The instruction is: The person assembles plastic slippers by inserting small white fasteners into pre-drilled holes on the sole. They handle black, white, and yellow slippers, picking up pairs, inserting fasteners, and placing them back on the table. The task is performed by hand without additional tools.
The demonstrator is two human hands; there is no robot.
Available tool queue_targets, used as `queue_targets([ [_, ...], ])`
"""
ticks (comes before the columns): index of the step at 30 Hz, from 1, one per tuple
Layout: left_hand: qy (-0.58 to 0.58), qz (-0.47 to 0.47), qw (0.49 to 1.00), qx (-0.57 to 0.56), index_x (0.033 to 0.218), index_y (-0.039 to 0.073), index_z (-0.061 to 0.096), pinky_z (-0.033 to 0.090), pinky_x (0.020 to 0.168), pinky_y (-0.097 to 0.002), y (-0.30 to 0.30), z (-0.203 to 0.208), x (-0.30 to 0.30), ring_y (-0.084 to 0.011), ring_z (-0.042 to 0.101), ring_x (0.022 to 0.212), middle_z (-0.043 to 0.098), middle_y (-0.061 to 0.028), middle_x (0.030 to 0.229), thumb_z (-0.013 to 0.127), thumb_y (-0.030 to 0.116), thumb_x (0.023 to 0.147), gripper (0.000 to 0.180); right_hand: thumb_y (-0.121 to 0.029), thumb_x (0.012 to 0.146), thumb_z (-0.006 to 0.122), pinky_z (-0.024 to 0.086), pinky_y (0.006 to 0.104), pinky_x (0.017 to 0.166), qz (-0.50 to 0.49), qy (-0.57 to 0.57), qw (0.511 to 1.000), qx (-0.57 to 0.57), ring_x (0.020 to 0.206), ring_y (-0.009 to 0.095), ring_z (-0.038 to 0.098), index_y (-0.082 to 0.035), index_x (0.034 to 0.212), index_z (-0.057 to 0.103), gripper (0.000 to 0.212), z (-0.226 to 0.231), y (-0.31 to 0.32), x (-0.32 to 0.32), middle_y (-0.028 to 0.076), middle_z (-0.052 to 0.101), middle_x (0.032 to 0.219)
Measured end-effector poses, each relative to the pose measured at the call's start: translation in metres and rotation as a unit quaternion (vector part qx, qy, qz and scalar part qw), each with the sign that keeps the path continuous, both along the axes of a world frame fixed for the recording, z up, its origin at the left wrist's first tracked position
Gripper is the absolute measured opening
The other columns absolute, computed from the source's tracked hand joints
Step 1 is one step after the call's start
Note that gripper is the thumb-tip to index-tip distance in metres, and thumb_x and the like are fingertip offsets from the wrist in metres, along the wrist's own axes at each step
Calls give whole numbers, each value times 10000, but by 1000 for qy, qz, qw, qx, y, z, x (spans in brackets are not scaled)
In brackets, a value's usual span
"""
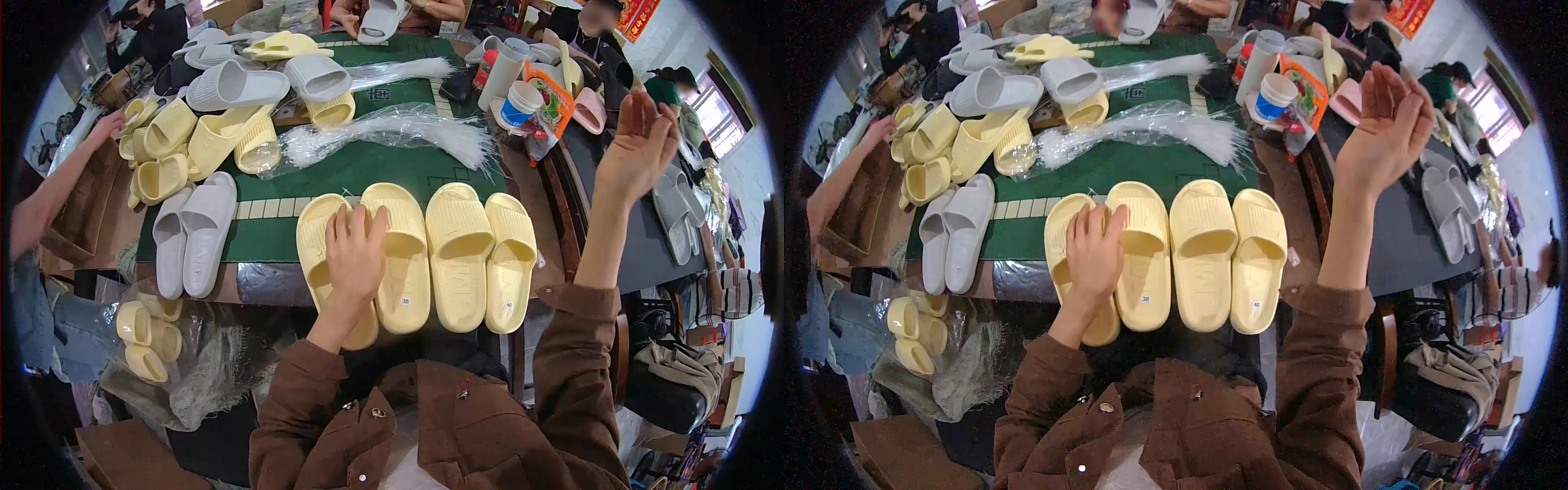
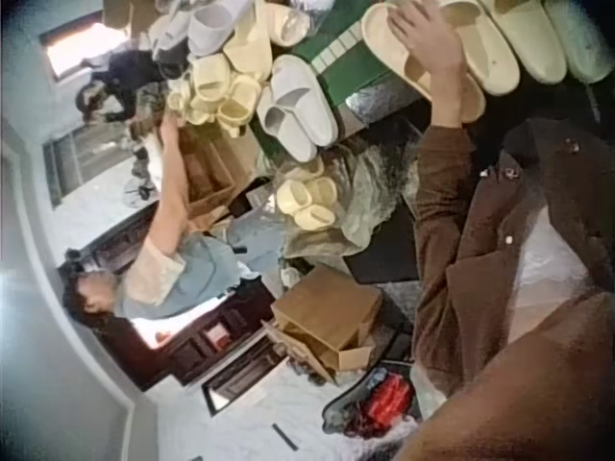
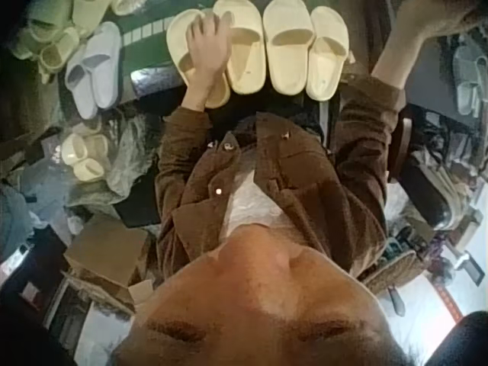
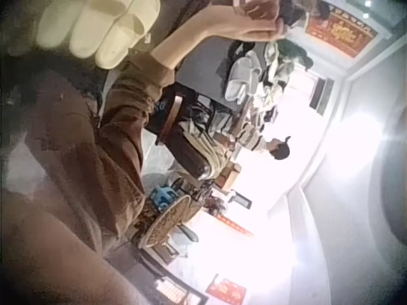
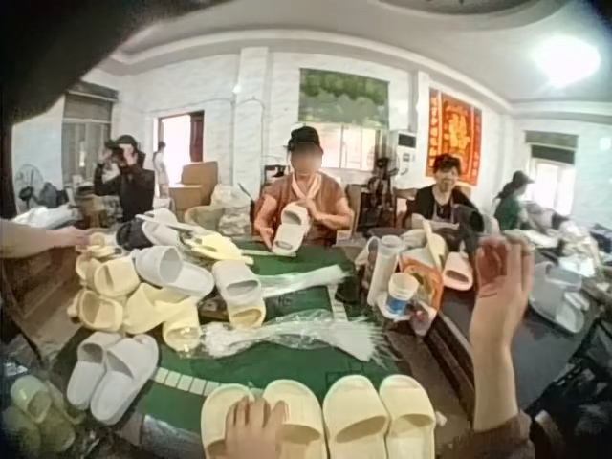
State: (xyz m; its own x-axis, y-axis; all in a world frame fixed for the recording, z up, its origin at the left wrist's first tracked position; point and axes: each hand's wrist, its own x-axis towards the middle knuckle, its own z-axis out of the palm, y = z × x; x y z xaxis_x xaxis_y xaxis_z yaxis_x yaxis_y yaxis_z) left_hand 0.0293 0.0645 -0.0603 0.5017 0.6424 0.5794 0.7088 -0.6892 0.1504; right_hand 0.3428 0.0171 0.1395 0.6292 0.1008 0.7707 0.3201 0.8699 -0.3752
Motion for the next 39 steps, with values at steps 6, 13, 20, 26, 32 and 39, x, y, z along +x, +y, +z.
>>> queue_targets([
  [6, -121, -87, 985, -89, 1264, 56, 543, 369, 1031, -483, 0, 27, -7, -368, 487, 1187, 518, -160, 1251, 611, 50, 805, 465, -70, 1001, 446, 539, 261, 659, 78, -261, 928, -256, 781, 163, 670, -12, 1044, 621, 189, -2, -24, -116, 99, 674, 885],
  [13, -158, -170, 960, -158, 1190, -1, 611, 392, 1042, -416, 52, 41, -8, -361, 489, 1230, 551, -181, 1286, 603, 132, 897, 323, -140, 1005, 479, 532, 267, 684, 161, -166, 803, -549, 784, 121, 650, -21, 1050, 628, 196, -86, -1, -61, 48, 659, 838],
  [20, 86, 25, 988, -127, 1258, 128, 600, 230, 1103, -591, 158, 19, 11, -411, 334, 1352, 419, -92, 1463, 474, 392, 968, 412, -229, 1026, 457, 483, 230, 705, 5, -45, 916, -398, 788, 105, 606, -40, 1131, 577, 247, -45, -63, 11, 39, 618, 853],
  [26, 149, 37, 986, -67, 1293, 178, 586, 199, 1121, -565, 182, -35, 9, -401, 332, 1359, 460, -41, 1445, 424, 436, 979, 438, -141, 996, 496, 414, 265, 658, -79, -8, 996, 36, 723, 125, 469, -8, 1082, 557, 169, 11, -169, 98, 36, 514, 803],
  [32, -63, -123, 970, -199, 1269, 71, 590, 476, 865, -353, 126, 37, 20, -262, 606, 1008, 534, -144, 1344, 577, 220, 926, 374, -216, 1017, 464, 370, 255, 598, 78, -6, 993, -86, 659, 112, 419, -43, 1085, 546, 202, -7, -134, -40, 14, 461, 754],
  [39, -189, -465, 654, -566, 1233, -11, 593, 472, 657, -246, -42, 129, 1, -75, 582, 760, 601, -93, 1200, 604, 52, 890, 349, -238, 1045, 371, 447, 255, 499, 332, -76, 913, -224, 536, 165, 538, 8, 1103, 465, 270, -43, -102, -132, 99, 525, 658],
])
